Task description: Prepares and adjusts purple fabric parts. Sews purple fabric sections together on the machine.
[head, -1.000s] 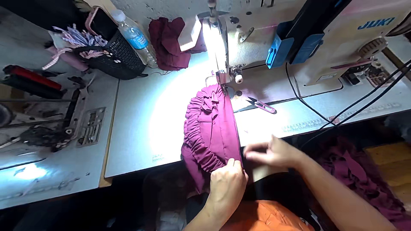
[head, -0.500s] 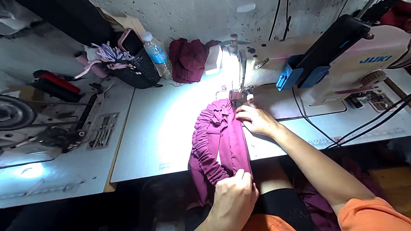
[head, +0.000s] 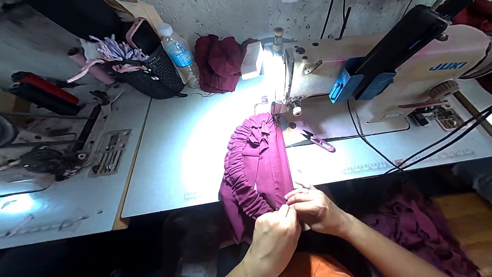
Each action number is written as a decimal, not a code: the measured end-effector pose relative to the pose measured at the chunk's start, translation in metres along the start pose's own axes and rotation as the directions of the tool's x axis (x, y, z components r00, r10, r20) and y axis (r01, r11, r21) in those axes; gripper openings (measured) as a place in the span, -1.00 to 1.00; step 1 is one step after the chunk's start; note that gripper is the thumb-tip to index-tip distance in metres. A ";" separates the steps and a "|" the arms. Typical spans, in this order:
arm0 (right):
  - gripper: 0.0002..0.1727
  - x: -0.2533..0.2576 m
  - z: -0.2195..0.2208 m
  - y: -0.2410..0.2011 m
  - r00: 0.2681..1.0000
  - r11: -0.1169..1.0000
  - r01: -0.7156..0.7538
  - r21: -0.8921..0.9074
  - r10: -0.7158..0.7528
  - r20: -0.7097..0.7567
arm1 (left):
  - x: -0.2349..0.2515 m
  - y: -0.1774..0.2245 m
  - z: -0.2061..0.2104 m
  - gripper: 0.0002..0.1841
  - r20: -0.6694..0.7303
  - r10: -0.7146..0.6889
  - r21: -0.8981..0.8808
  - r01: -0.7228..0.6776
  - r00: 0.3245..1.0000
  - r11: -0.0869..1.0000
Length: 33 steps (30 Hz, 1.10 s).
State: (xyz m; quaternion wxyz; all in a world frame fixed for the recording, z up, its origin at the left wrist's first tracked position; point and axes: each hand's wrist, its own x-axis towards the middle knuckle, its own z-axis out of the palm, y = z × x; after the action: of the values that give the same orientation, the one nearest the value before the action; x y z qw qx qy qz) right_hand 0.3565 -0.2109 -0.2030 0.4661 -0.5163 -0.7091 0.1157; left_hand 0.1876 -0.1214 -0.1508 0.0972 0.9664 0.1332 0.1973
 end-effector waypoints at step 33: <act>-0.79 -0.040 0.054 -0.005 0.928 0.978 -0.205 -0.027 0.185 -0.324 | 0.218 -0.125 0.044 -0.66 0.057 -0.632 0.162 0.618 0.773 0.770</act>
State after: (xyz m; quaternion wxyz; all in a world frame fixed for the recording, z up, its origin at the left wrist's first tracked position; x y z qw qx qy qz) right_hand 0.3120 -0.2292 -0.2504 0.5452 -0.6099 -0.5725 0.0546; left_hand 0.3710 0.0557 -0.1431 0.0995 0.8803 0.4547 0.0917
